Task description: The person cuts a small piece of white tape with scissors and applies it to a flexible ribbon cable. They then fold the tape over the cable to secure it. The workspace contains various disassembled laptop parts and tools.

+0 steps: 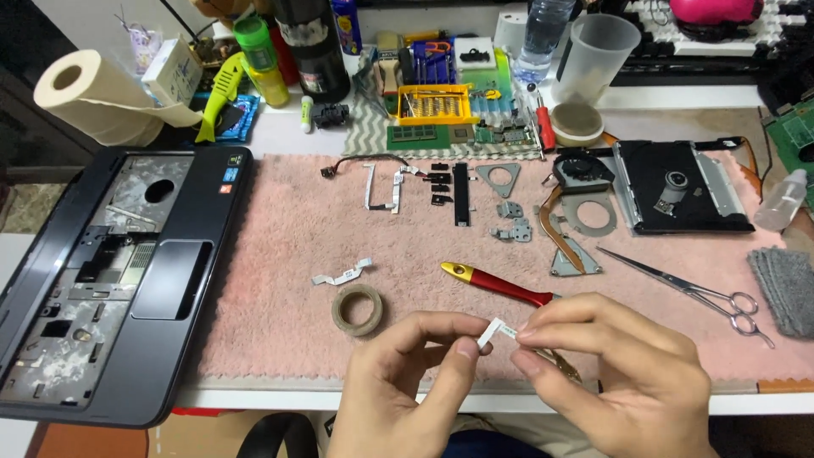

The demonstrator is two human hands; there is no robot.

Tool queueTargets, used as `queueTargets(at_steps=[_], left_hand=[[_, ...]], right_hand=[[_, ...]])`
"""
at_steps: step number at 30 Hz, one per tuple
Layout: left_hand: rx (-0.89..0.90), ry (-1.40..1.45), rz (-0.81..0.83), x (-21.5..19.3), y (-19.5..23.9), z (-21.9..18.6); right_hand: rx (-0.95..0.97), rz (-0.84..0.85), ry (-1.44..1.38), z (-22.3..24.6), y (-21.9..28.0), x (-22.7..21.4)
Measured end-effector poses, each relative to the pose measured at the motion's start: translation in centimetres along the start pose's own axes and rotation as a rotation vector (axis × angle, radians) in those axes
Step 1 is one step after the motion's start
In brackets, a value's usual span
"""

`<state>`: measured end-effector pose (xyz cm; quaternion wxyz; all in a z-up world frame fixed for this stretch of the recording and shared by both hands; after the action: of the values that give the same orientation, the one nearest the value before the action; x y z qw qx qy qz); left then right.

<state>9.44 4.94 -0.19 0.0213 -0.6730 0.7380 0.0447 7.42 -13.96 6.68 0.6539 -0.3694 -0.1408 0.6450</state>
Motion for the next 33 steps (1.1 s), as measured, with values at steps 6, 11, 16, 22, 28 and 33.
queueTargets(at_steps=[6, 11, 16, 22, 28, 33], left_hand=[[0.201, -0.055, -0.061, -0.4, 0.1, -1.8], [0.163, -0.115, -0.138, -1.0, 0.3, -2.1], [0.184, -0.157, -0.143, -0.9, 0.4, -2.8], [0.228, -0.260, -0.076, -0.6, 0.5, -3.4], [0.018, -0.162, 0.081, -0.1, 0.1, -2.1], [-0.078, -0.029, 0.225, 0.7, 0.4, -0.6]], right_hand=[[0.409, 0.003, -0.401, -2.9, 1.9, 0.0], [0.491, -0.048, -0.448, -4.1, 3.1, 0.2], [0.628, -0.178, -0.527, -4.9, 3.9, 0.3], [0.601, -0.142, -0.389, -4.1, 2.8, -0.3], [0.432, 0.019, -0.289, -2.7, 1.0, -0.3], [0.348, 0.132, -0.259, -2.1, 0.1, -0.3]])
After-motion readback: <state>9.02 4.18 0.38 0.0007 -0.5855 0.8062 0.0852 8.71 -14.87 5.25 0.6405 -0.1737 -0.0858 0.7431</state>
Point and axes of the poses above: each hand's wrist, its own y-axis away from the middle knuckle, its own x-axis out of the palm, z = x × y, the point moved 7 cm from there along -y, towards the middle knuckle, and after that the axes turned 14 degrees about -y, right-handed, at the moved point
